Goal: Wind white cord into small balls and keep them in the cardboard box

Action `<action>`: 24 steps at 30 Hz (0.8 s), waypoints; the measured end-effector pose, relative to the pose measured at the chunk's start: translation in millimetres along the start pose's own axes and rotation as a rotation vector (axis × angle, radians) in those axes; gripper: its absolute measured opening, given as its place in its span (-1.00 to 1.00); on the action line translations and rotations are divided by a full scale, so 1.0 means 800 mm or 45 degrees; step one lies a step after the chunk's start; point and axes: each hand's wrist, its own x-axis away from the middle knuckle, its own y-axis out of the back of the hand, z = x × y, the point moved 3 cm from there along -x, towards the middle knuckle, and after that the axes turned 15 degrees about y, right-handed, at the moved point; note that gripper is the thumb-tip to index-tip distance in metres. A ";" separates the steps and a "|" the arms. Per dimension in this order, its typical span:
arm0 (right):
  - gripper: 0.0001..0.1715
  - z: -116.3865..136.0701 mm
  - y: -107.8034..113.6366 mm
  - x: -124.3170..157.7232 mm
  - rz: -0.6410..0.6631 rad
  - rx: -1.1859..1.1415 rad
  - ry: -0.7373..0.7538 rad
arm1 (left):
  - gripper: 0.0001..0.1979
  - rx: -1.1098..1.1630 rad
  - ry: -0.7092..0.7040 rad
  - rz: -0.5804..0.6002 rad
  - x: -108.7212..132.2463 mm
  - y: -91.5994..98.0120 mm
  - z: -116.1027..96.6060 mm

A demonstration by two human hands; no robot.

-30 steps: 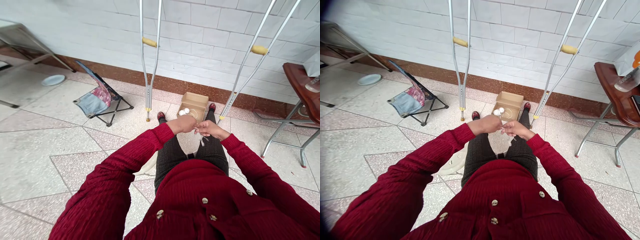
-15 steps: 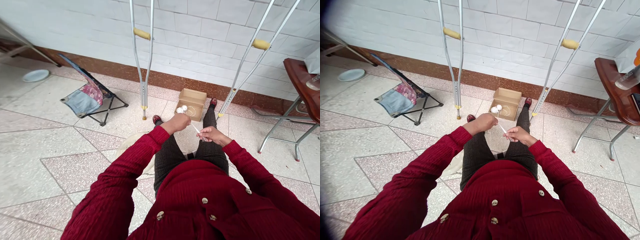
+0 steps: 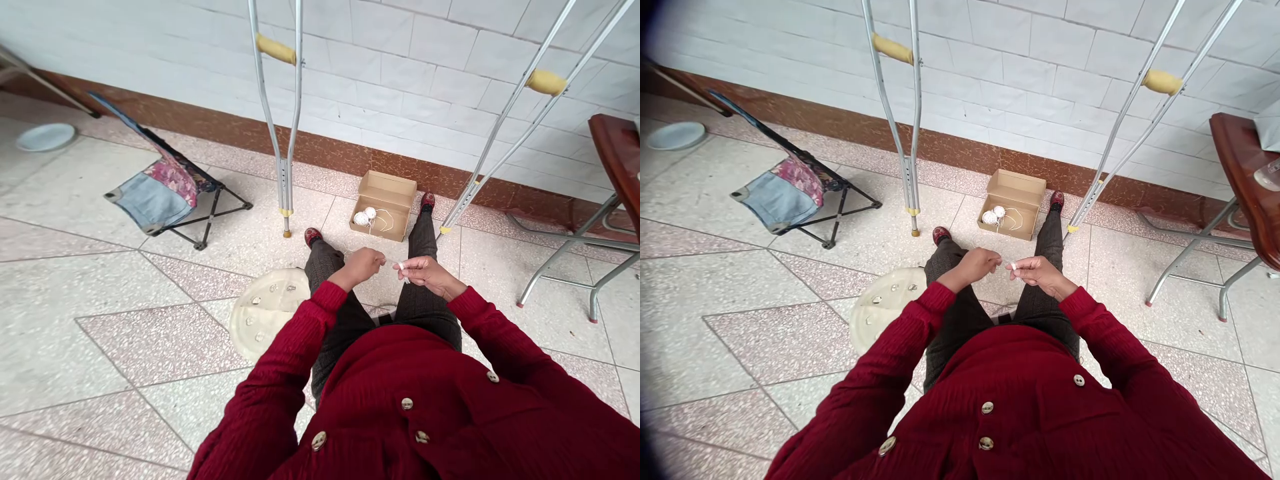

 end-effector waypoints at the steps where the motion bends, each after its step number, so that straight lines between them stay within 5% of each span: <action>1: -0.53 -0.001 0.000 -0.004 -0.013 -0.008 0.016 | -0.71 0.084 0.004 0.029 0.001 -0.008 0.002; 11: -0.49 -0.036 -0.002 -0.043 -0.362 0.049 0.199 | -0.64 0.618 0.110 0.119 0.026 -0.082 0.005; 19: -0.52 -0.055 0.008 -0.052 -0.435 0.467 0.313 | -0.64 0.653 0.132 0.149 0.028 -0.071 -0.006; 24: -0.59 -0.059 0.022 -0.044 -0.213 0.983 0.462 | -0.64 0.494 0.108 0.155 0.024 -0.050 -0.005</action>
